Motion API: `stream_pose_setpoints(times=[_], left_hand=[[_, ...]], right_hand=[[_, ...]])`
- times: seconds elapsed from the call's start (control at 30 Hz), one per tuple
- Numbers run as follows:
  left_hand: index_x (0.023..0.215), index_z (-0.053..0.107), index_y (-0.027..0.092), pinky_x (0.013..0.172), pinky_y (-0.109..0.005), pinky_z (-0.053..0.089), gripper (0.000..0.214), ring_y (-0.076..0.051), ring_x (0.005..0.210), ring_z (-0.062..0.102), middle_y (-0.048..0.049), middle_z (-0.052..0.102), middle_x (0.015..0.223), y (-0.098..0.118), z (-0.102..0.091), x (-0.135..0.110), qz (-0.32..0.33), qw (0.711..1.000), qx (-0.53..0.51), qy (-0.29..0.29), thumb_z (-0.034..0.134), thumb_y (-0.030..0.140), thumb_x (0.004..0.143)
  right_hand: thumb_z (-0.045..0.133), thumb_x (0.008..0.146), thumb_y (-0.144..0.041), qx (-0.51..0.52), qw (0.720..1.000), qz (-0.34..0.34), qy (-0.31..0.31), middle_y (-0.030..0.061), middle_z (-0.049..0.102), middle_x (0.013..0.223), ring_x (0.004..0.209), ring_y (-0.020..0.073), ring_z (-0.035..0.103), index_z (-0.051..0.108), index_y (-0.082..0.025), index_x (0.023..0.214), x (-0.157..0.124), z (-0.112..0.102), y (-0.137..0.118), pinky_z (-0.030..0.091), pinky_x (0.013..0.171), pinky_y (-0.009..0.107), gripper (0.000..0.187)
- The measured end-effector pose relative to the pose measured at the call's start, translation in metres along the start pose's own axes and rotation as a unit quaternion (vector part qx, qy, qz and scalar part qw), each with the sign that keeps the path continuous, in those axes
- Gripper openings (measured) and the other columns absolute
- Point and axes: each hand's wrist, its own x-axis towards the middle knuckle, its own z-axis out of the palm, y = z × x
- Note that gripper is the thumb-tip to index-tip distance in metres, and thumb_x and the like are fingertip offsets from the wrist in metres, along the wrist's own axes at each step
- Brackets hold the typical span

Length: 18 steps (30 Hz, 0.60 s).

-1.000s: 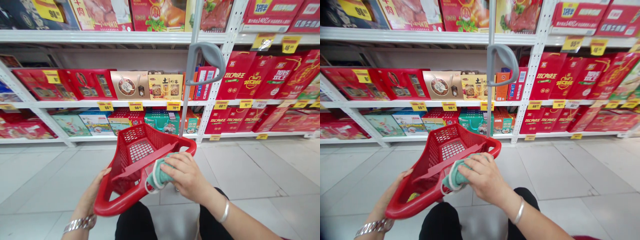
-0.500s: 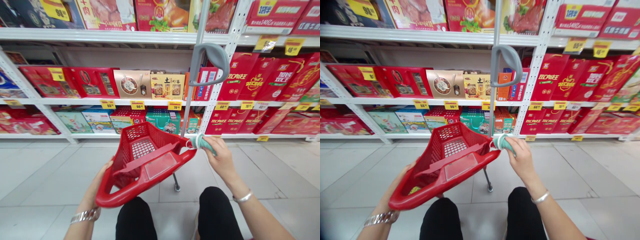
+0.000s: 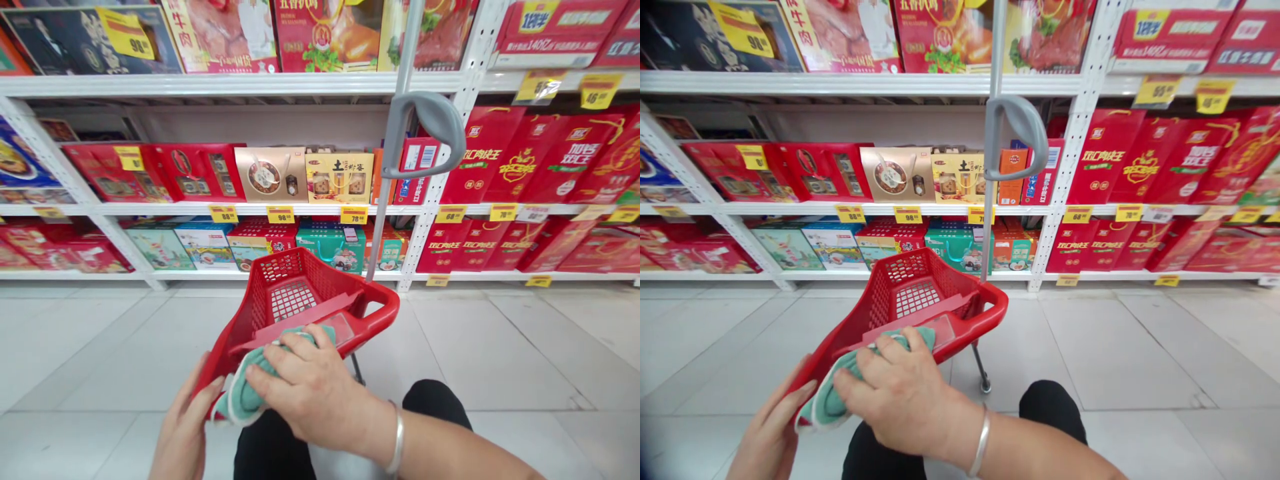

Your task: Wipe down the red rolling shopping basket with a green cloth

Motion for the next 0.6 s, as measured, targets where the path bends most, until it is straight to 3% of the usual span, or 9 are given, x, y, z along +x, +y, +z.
stream_pose_setpoints(times=[0.17, 0.27, 0.37, 0.47, 0.6], left_hand=[[0.105, 0.08, 0.024, 0.126, -0.048, 0.032, 0.062, -0.036, 0.141, 0.054, -0.0027, 0.08, 0.112, 0.002, -0.009, 0.018, 0.013, 0.999, 0.039, -0.016, 0.088, 0.038, 0.046], [0.1, 0.08, 0.025, 0.121, -0.043, 0.04, 0.06, -0.035, 0.138, 0.056, -0.0024, 0.081, 0.109, 0.008, -0.01, 0.023, -0.007, 0.999, 0.043, -0.021, 0.088, 0.039, 0.043], [0.098, 0.081, 0.025, 0.098, -0.029, 0.057, 0.063, -0.032, 0.132, 0.062, -0.0012, 0.082, 0.106, 0.016, -0.011, 0.028, -0.033, 0.999, 0.039, -0.018, 0.088, 0.037, 0.037], [0.098, 0.081, 0.024, 0.072, -0.02, 0.059, 0.065, -0.031, 0.126, 0.066, 0.0001, 0.083, 0.104, 0.023, -0.014, 0.034, -0.048, 0.998, 0.033, -0.023, 0.088, 0.035, 0.034], [0.094, 0.082, 0.024, 0.066, -0.016, 0.058, 0.059, -0.03, 0.127, 0.065, 0.002, 0.083, 0.103, 0.027, -0.019, 0.046, -0.049, 0.998, 0.019, -0.028, 0.087, 0.037, 0.037]], right_hand=[[0.061, 0.1, -0.024, 0.007, 1.0, 0.025, 0.006, 0.0062, 0.073, 0.111, 0.104, 0.0229, 0.059, 0.063, -0.021, 0.124, -0.012, -0.005, 0.014, 0.038, 0.088, 0.043, 0.024], [0.062, 0.101, -0.027, 0.017, 0.998, 0.051, 0.022, 0.0061, 0.074, 0.113, 0.104, 0.0224, 0.06, 0.063, -0.02, 0.125, -0.023, -0.013, 0.027, 0.037, 0.091, 0.043, 0.025], [0.065, 0.101, -0.033, 0.021, 0.996, 0.075, 0.043, 0.0065, 0.075, 0.117, 0.105, 0.0223, 0.062, 0.064, -0.021, 0.125, -0.038, -0.02, 0.042, 0.038, 0.089, 0.042, 0.027], [0.064, 0.102, -0.033, 0.013, 0.995, 0.086, 0.058, 0.0085, 0.075, 0.119, 0.107, 0.0227, 0.063, 0.065, -0.022, 0.128, -0.058, -0.027, 0.058, 0.042, 0.091, 0.041, 0.028], [0.056, 0.105, -0.029, 0.007, 0.994, 0.075, 0.079, 0.0091, 0.075, 0.117, 0.11, 0.0235, 0.064, 0.065, -0.023, 0.13, -0.083, -0.035, 0.076, 0.046, 0.094, 0.043, 0.027]])
